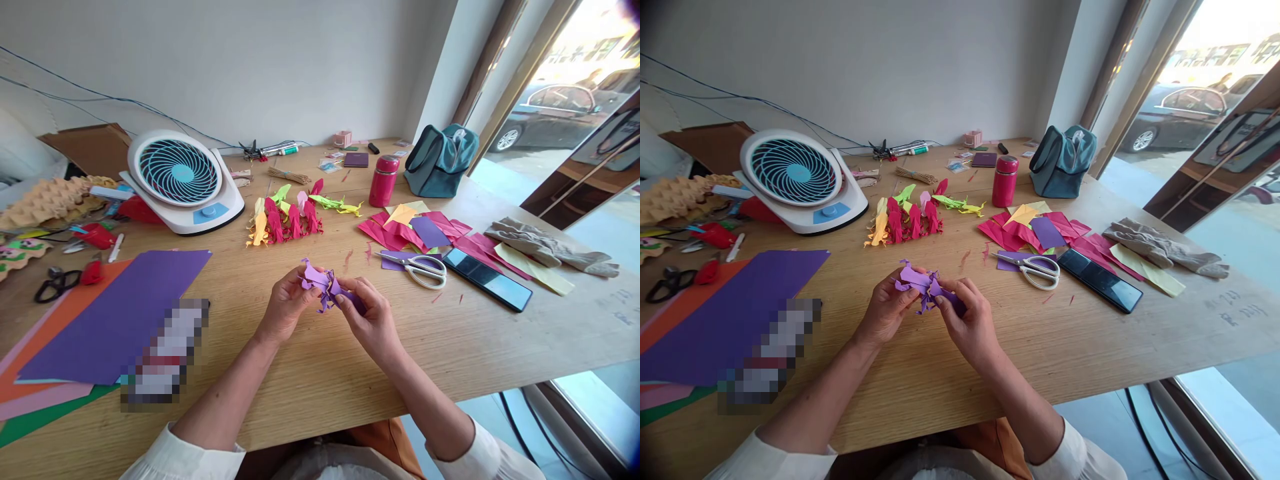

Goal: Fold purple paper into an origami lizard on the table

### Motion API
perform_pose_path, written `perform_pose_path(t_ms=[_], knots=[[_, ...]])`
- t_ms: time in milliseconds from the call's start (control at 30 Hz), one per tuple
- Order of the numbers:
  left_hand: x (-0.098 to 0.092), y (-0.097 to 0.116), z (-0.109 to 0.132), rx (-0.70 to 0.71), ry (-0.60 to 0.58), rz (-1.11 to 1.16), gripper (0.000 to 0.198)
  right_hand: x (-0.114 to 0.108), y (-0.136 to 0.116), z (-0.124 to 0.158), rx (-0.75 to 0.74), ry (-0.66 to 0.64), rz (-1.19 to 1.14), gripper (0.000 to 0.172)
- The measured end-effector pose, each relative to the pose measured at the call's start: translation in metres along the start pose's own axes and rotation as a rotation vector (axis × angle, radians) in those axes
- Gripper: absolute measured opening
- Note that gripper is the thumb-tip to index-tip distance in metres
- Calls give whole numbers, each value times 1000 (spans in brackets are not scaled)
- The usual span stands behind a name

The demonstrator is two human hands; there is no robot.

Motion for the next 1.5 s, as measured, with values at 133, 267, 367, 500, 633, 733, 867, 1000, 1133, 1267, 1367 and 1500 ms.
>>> perform_pose_path(t_ms=[133, 267, 367, 500, 633, 733, 867, 1000, 1133, 1267, 1367, 1500], knots=[[-1, 0, 0, -12, 10, -1, 35, 0, 0, 0, -41, 2, 28, 20], [0, 0, 0, -20, 25, 42, 35, 0, 0, 1, -46, -1, 27, 19], [0, -1, 0, -37, 39, 104, 34, 1, -1, 2, -58, 3, 40, 20], [-1, -5, -1, -58, 85, 126, 32, 2, -1, 2, -86, -1, 85, 23], [-1, -7, -2, -71, 116, 151, 32, 3, 0, 1, -100, -19, 132, 26], [0, -7, -2, -82, 133, 173, 32, 4, 0, 2, -122, -44, 177, 27], [-1, -8, -1, -88, 127, 186, 35, 4, -1, 2, -150, -53, 214, 29], [-4, -11, -1, -78, 112, 202, 37, 5, -1, 3, -161, -54, 250, 32], [-5, -13, -1, -77, 115, 217, 37, 6, 0, 4, -163, -44, 286, 32], [-6, -11, -1, -63, 110, 192, 36, 6, 1, 4, -168, -41, 332, 32], [-8, -8, -2, -33, 128, 140, 35, 5, 1, 5, -184, -30, 379, 33], [-11, -3, -5, 2, 126, 26, 34, 5, 1, 5, -208, -22, 444, 33]])
Point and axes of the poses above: each hand's wrist, its own z-axis away from the middle knuckle, its own x-axis out of the palm, y = z × x, the point moved 2 cm from there along -z, towards the middle knuckle, and after that the axes turned 3 degrees about -y, right-handed, at the moved point
